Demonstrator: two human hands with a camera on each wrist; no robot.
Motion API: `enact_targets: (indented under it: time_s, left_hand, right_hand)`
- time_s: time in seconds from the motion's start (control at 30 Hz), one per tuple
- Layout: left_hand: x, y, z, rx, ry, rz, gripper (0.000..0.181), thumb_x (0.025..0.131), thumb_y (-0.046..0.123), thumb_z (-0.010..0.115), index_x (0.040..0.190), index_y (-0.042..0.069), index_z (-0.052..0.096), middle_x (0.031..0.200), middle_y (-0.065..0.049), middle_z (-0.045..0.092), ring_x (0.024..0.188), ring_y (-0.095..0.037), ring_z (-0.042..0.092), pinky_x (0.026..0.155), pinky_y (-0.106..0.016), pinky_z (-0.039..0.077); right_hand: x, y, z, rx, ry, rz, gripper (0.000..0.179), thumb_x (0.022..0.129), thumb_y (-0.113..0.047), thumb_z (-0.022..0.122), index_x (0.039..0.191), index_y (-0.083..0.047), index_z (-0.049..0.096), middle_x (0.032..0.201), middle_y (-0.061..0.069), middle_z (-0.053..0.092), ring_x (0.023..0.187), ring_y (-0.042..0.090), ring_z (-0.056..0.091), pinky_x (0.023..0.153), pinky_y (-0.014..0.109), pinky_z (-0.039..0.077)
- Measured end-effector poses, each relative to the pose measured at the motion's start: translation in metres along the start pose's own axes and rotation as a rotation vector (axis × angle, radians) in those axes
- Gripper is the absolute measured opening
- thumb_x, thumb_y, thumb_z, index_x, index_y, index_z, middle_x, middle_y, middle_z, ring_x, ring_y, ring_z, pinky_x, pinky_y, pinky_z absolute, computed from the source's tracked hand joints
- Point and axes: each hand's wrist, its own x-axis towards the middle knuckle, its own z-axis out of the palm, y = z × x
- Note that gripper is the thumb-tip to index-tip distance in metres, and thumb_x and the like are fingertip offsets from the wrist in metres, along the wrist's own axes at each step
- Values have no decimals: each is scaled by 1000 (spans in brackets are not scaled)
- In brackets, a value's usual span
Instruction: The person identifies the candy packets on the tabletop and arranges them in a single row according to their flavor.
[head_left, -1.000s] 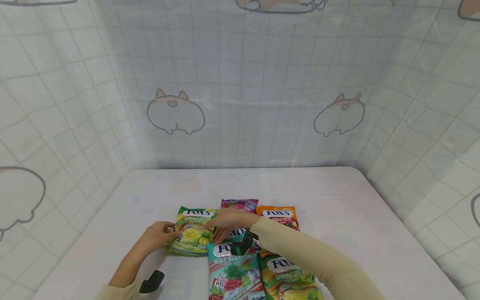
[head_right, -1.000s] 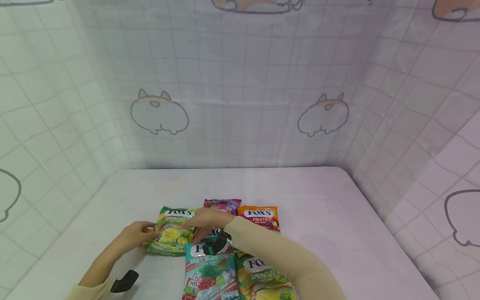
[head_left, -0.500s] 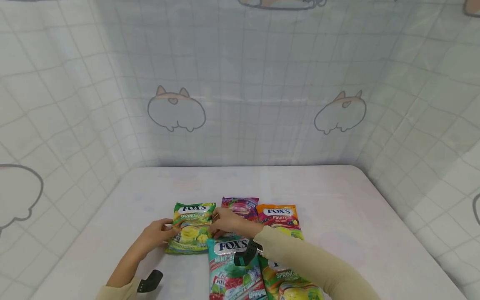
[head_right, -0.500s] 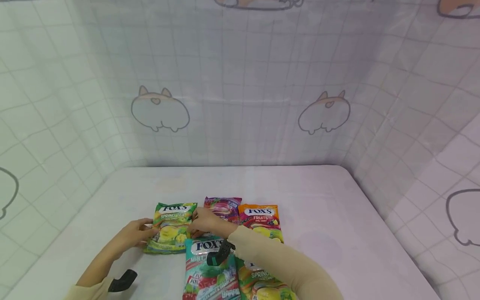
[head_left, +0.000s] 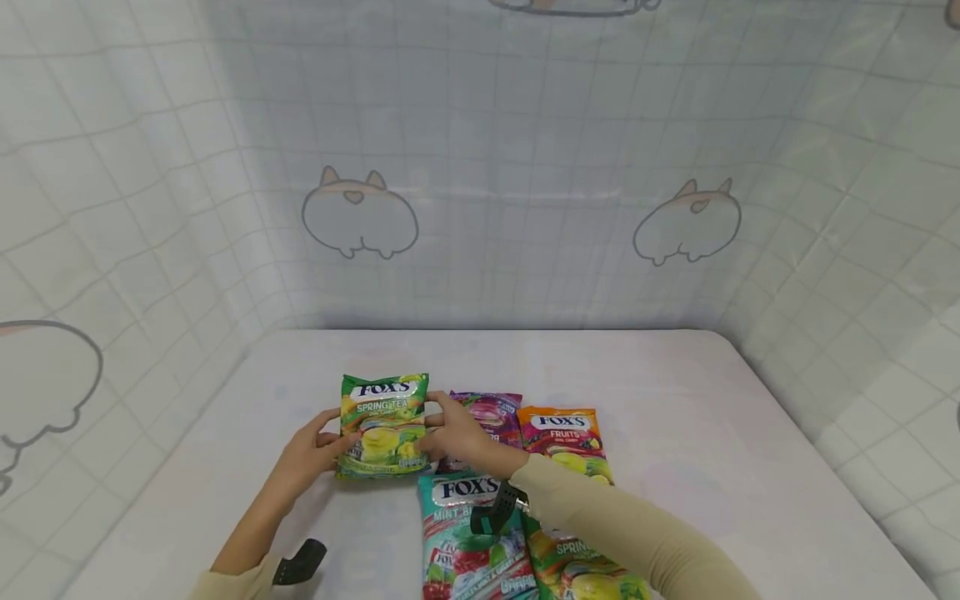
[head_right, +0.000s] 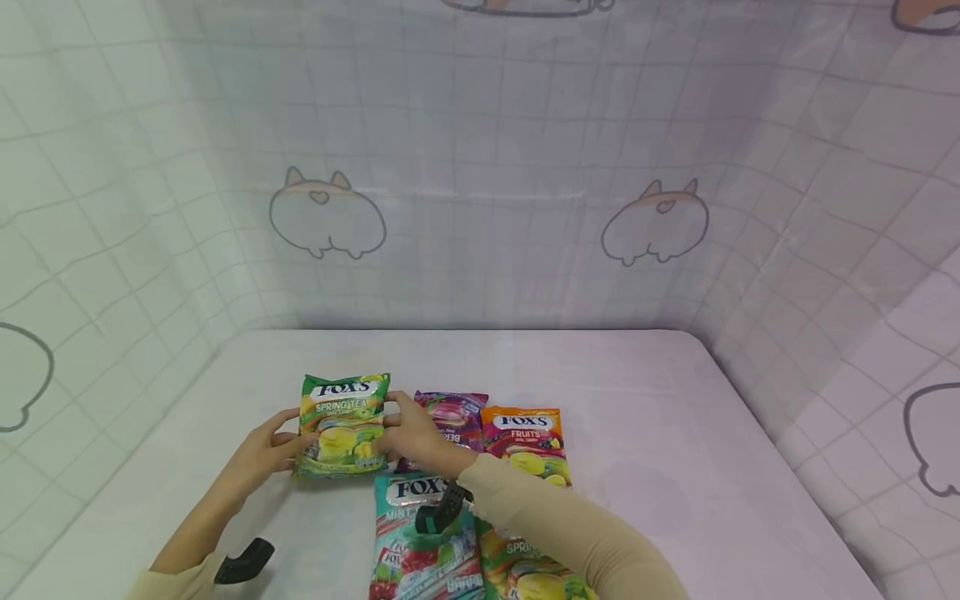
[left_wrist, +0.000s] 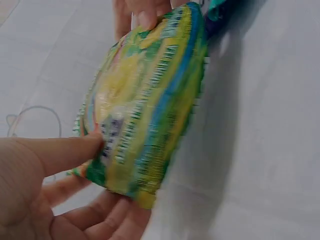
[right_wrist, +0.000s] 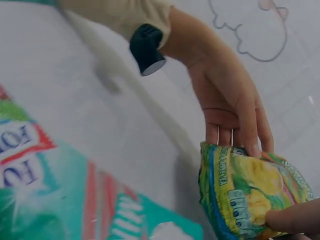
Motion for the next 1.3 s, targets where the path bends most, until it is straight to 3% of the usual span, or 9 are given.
enact_targets:
  time_s: [0.13, 0.3, 0.73, 1.0, 1.3]
  left_hand:
    - [-2, 5, -3, -51, 16, 34, 76, 93, 43, 62, 148, 2, 29, 120, -27, 59, 97, -27, 62, 78, -39, 53]
    - [-2, 9, -3, -99, 22, 34, 76, 93, 44, 62, 149, 7, 28, 124, -26, 57, 103, -28, 61, 83, -41, 53]
    - [4, 16, -9, -107, 35, 78, 67, 96, 33, 62, 148, 8, 29, 116, -23, 61, 92, -25, 61, 74, -36, 52]
    - [20, 2, -26, -125, 19, 15, 69, 97, 35, 59, 150, 6, 26, 123, -28, 56, 97, -25, 61, 81, -42, 52]
    - [53, -16, -48, -110, 77, -70, 65, 100, 28, 54, 150, 1, 24, 131, -32, 48, 107, -36, 56, 82, -44, 51]
  right_hand:
    - [0, -5, -6, 71, -7, -10, 77, 83, 5, 68, 150, -11, 32, 127, 21, 56, 93, 30, 67, 73, 42, 56]
    - [-3, -11, -10, 144, -49, -2, 79, 84, 8, 65, 150, -18, 30, 119, 16, 57, 94, 28, 65, 77, 43, 56]
    - [14, -7, -12, 162, -65, -9, 76, 82, 11, 65, 142, -24, 35, 110, 16, 58, 92, 29, 65, 74, 44, 56]
    - [35, -17, 0, 128, -61, 51, 72, 82, 9, 67, 140, -20, 35, 106, 14, 59, 88, 26, 65, 72, 41, 57]
    - [87, -23, 21, 105, -34, 94, 68, 81, 14, 64, 139, -13, 39, 99, 13, 62, 82, 25, 65, 68, 39, 57]
